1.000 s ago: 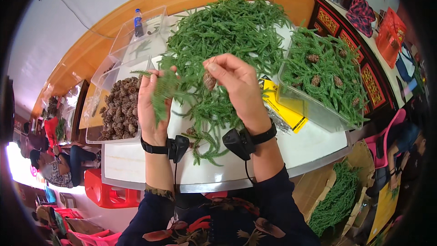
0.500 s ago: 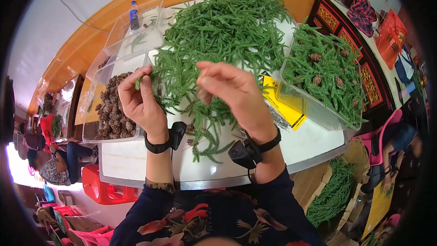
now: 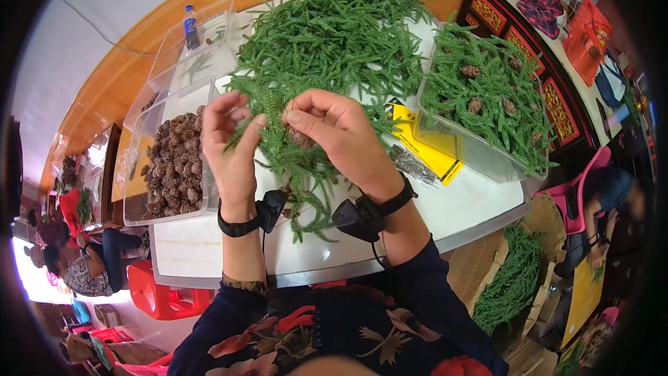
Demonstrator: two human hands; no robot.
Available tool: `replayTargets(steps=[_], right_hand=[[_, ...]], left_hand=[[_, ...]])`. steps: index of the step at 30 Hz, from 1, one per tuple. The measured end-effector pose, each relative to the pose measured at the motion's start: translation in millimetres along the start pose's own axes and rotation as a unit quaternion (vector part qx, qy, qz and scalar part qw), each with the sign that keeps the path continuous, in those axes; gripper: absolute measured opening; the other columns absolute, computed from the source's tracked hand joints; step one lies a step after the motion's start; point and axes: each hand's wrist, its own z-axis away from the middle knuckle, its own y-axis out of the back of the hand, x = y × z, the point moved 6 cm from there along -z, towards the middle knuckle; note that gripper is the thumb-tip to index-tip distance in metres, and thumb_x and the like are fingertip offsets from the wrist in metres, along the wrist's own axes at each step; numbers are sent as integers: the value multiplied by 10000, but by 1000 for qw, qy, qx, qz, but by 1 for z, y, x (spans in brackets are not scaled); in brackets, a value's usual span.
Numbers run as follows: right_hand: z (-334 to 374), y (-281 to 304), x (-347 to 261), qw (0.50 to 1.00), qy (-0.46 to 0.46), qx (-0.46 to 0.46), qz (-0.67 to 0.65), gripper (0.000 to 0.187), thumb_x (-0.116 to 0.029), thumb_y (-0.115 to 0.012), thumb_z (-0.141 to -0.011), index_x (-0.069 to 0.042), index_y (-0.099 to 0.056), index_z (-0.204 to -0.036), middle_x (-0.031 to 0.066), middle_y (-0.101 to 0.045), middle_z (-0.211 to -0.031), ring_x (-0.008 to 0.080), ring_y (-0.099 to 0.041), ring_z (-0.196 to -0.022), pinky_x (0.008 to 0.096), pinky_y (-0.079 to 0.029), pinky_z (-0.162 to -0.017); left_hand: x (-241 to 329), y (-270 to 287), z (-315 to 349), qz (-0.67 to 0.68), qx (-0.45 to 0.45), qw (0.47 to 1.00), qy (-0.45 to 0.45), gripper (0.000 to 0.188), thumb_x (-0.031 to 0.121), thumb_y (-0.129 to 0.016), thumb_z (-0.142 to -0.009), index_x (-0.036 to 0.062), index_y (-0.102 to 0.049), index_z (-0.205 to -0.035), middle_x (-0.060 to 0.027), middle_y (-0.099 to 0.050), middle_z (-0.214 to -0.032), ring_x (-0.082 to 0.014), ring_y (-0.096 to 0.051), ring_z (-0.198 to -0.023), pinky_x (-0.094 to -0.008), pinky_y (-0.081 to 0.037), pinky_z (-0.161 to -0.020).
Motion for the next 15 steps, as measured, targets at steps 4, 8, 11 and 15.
replayTargets(steps=[4,8,11,15], right_hand=[[2,11,-7,1000,11,14,-16,153,-141,-556,-957,-5,-625,-953,54,-662,-956,73,-562,-782,230,-452,-708],[4,16,-16,998,22,28,-42,162,-147,-545,-963,-11,-632,-961,84,-666,-1030,79,-565,-808,236,-458,-715],[3,17,-17,998,22,29,-47,165,-149,-540,-964,-13,-635,-967,99,-663,-1060,82,-568,-819,241,-463,-721],[1,14,-14,1000,7,7,-16,149,-125,-543,-958,-2,-629,-953,83,-658,-1006,91,-578,-799,242,-466,-732]], left_hand=[[-24,-12,7,12,-137,979,152,101,11,-673,-854,-2,-628,-944,-2,-609,-831,-63,-520,-722,-205,-440,-659],[-21,-4,3,-30,-72,991,111,49,37,-667,-867,-5,-649,-883,30,-588,-753,-42,-481,-662,-193,-407,-591],[-22,8,-3,-34,-9,996,79,47,36,-669,-864,-5,-651,-878,31,-589,-738,-39,-476,-640,-190,-401,-571],[-16,23,-9,-99,68,993,17,44,38,-667,-867,-3,-652,-869,24,-591,-731,-42,-474,-625,-190,-399,-557]])
